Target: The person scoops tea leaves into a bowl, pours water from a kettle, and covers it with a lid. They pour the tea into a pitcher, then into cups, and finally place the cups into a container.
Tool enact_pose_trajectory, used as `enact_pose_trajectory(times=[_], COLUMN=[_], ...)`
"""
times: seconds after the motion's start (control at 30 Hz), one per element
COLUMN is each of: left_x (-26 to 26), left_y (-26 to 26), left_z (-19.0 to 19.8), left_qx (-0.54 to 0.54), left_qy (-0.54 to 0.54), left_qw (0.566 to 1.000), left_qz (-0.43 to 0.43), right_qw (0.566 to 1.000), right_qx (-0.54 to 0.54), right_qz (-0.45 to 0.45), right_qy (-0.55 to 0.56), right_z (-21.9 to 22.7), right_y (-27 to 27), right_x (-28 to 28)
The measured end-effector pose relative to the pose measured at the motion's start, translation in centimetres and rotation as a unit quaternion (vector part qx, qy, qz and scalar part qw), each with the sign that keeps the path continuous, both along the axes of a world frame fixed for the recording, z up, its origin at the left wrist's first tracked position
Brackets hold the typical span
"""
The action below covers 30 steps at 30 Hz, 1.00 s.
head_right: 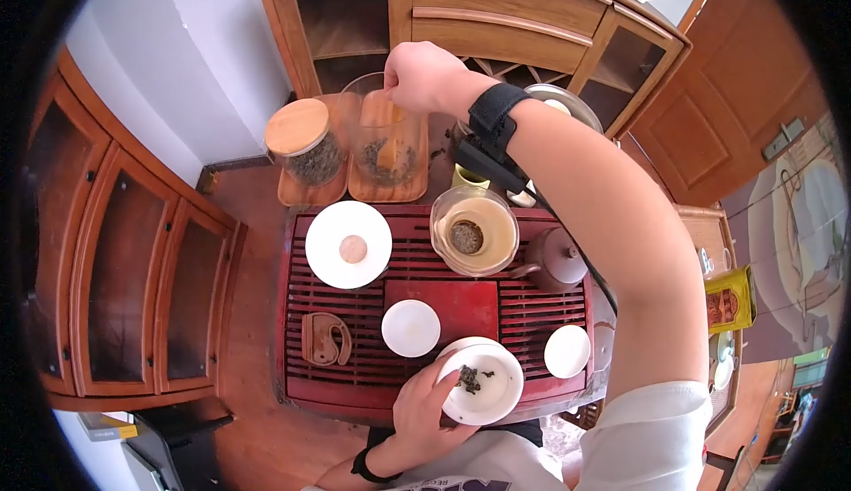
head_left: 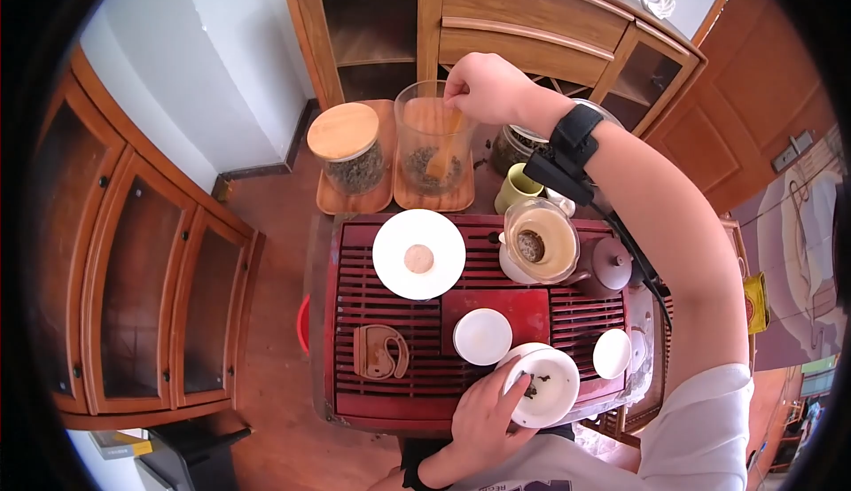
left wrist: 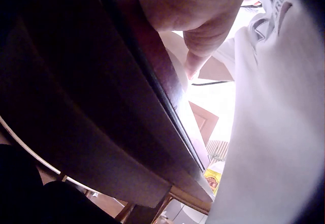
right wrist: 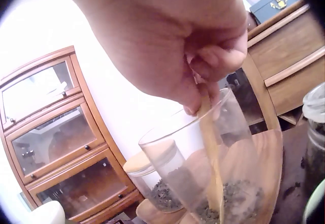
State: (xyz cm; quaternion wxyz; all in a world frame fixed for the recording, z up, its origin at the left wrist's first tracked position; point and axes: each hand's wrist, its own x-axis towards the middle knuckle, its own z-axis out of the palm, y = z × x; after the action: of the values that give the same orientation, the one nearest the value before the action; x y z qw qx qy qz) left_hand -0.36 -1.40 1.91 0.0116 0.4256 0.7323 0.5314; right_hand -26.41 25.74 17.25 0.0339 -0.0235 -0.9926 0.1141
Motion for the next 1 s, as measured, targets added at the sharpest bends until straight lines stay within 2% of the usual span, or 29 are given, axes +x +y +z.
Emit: enact_pose_trajectory(times=[0.23,0.37,0.43,0.47,0.53,0.67,0.73,1.0], left_x=[0.1,0.1,-0.1,-0.1,0.1,0.1,-0.1,0.0], left_y=[0.1,0.1,0.1,0.1,0.1,0.2,0.1,0.2], left_z=[0.0,-0.1,0.1,0.1,-0.1,0.1,0.1,0.1], left_qx=[0.0,0.009,-0.014,-0.014,0.013,0.014,-0.005,-0.001], left_qy=[0.007,0.008,0.034,0.035,0.01,0.017,0.048,0.053], left_qw=[1.0,1.0,0.999,0.999,1.0,1.0,0.999,0.998], left_qz=[0.009,0.013,0.002,0.001,0.012,0.017,0.009,0.014], right_qw=[0.991,0.991,0.967,0.967,0.944,0.928,0.906,0.874], right_qx=[-0.092,-0.09,-0.216,-0.217,-0.293,-0.337,-0.387,-0.442], right_qz=[-0.089,-0.091,-0.137,-0.137,-0.15,-0.154,-0.166,-0.189], right_qy=[0.031,0.046,-0.004,-0.003,0.013,0.028,0.046,0.074], right_z=[0.4,0.6,1.2,1.2,0.9,0.1,-0.1,-0.2], right_y=[0.1,0.5,0.5,0.6,1.1,2.5,2.8,3.4], right_x=[1.1,1.3,1.7,1.8,2.0,2.4,2.8,3.8])
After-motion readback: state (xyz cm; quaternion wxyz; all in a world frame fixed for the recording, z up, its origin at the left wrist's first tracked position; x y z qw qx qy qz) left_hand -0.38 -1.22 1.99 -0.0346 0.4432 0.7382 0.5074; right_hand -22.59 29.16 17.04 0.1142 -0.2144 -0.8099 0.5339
